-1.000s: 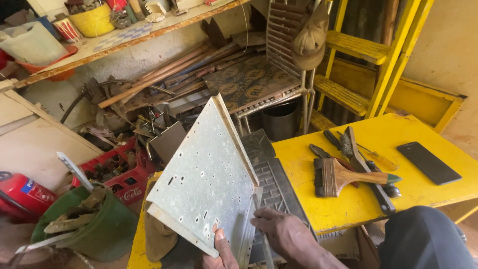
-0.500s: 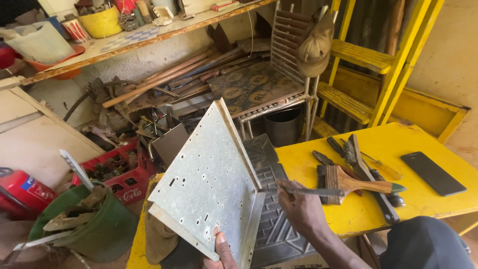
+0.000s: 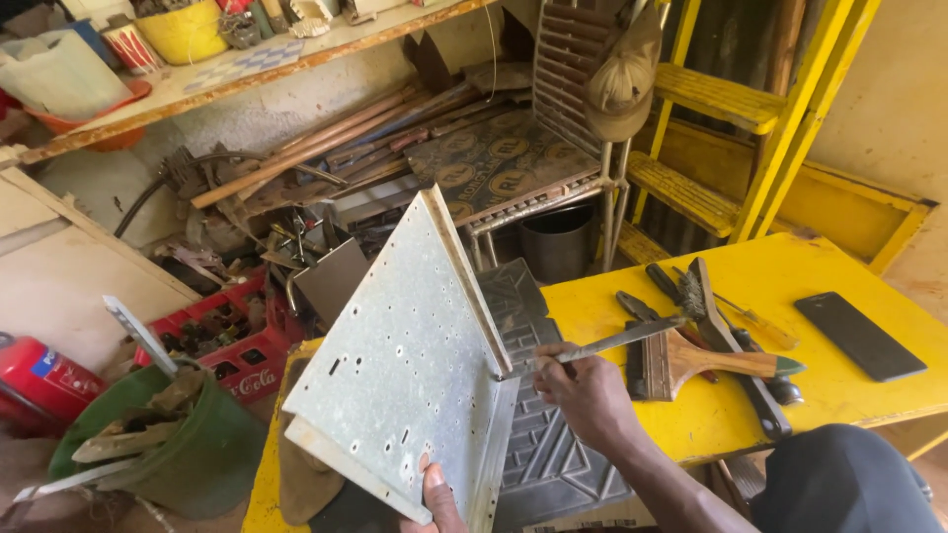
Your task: The person holds a perforated metal panel upright on a workbench and uses a metal scraper to remove material from its edges and surface. The person repeatedly scrapes along the edges and face of the panel, rotating it to access different areas.
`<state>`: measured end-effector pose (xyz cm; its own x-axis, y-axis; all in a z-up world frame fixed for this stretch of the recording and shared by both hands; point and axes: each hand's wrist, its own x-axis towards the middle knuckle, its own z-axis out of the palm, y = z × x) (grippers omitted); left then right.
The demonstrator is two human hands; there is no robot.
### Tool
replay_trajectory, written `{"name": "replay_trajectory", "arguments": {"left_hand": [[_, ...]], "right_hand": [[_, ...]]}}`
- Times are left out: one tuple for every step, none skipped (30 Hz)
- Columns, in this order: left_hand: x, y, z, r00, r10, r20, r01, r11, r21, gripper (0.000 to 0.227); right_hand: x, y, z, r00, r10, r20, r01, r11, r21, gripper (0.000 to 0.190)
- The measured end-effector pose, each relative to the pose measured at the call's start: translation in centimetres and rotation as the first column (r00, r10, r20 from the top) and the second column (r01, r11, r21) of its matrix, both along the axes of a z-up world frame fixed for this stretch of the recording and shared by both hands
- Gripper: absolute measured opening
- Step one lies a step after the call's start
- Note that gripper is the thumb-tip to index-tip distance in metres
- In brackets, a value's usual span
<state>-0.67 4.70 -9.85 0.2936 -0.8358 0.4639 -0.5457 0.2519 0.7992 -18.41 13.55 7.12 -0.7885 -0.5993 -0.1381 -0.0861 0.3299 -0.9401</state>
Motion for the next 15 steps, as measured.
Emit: {"name": "replay_trajectory", "arguments": {"left_hand": [[0.0, 0.1, 0.2, 0.991, 0.003, -0.132, 0.022, 0.981, 0.192, 0.043], [0.1, -0.2, 0.4, 0.991, 0.001, -0.131, 0.024, 0.982, 0.189, 0.043], [0.4, -0.2, 0.4, 0.988, -0.088, -0.129, 0.097, 0.993, 0.061, 0.036], [0.6, -0.2, 0.4, 0.977, -0.176, -0.118, 0.169, 0.983, -0.067, 0.031], [0.5, -0.2, 0.5, 0.977, -0.175, -0.121, 0.168, 0.983, -0.070, 0.031], [0.3, -0.2, 0.5, 0.981, -0.148, -0.127, 0.145, 0.989, -0.036, 0.032], [0.2, -0.2, 0.5, 0.984, -0.121, -0.128, 0.122, 0.993, 0.001, 0.032], [0.3, -0.2, 0.2, 0.985, -0.119, -0.129, 0.120, 0.993, 0.001, 0.032], [0.6, 0.1, -0.2, 0.996, -0.078, -0.047, 0.080, 0.996, 0.043, 0.042], [0.9, 0.4, -0.5, 0.999, -0.039, 0.036, 0.036, 0.996, 0.081, 0.057], [0.9, 0.4, -0.9, 0.999, -0.033, 0.033, 0.030, 0.996, 0.081, 0.057], [0.8, 0.4, -1.2, 0.998, -0.006, 0.065, 0.001, 0.997, 0.075, 0.057], [0.4, -0.1, -1.3, 0.996, 0.022, 0.089, -0.028, 0.998, 0.061, 0.056], [0.0, -0.6, -1.3, 0.996, 0.029, 0.079, -0.033, 0.998, 0.053, 0.056], [-0.1, -0.7, -1.5, 0.991, -0.052, -0.122, 0.068, 0.989, 0.132, 0.039]], "right_hand": [[0.6, 0.6, 1.8, 0.991, -0.015, 0.134, 0.016, 1.000, -0.007, 0.034], [0.3, 0.3, 0.5, 0.991, -0.016, 0.135, 0.018, 1.000, -0.010, 0.034], [0.1, 0.1, -0.8, 0.996, 0.036, -0.087, -0.034, 0.999, 0.019, 0.028], [-0.1, 0.0, -2.1, 0.949, 0.093, -0.303, -0.079, 0.995, 0.057, 0.022], [-0.1, -0.2, -2.3, 0.947, 0.093, -0.307, -0.080, 0.995, 0.055, 0.022], [0.0, -0.4, -2.5, 0.938, 0.098, -0.333, -0.086, 0.995, 0.049, 0.024], [0.1, -0.6, -2.8, 0.929, 0.103, -0.355, -0.093, 0.995, 0.045, 0.026], [0.3, -0.8, -2.3, 0.929, 0.104, -0.355, -0.094, 0.995, 0.045, 0.026], [0.7, -1.0, -1.9, 0.926, 0.104, -0.362, -0.089, 0.994, 0.058, 0.025], [1.1, -1.1, -1.5, 0.923, 0.104, -0.369, -0.084, 0.994, 0.070, 0.024], [1.0, -1.4, -2.2, 0.922, 0.109, -0.372, -0.089, 0.994, 0.070, 0.024], [0.8, -1.8, -2.8, 0.926, 0.136, -0.353, -0.106, 0.989, 0.104, 0.028], [0.5, -2.4, -3.2, 0.927, 0.159, -0.341, -0.122, 0.984, 0.129, 0.032], [0.2, -2.7, -2.5, 0.922, 0.162, -0.351, -0.126, 0.984, 0.123, 0.032], [0.2, -2.6, -2.2, 0.916, 0.153, -0.371, -0.130, 0.988, 0.086, 0.029]]}}
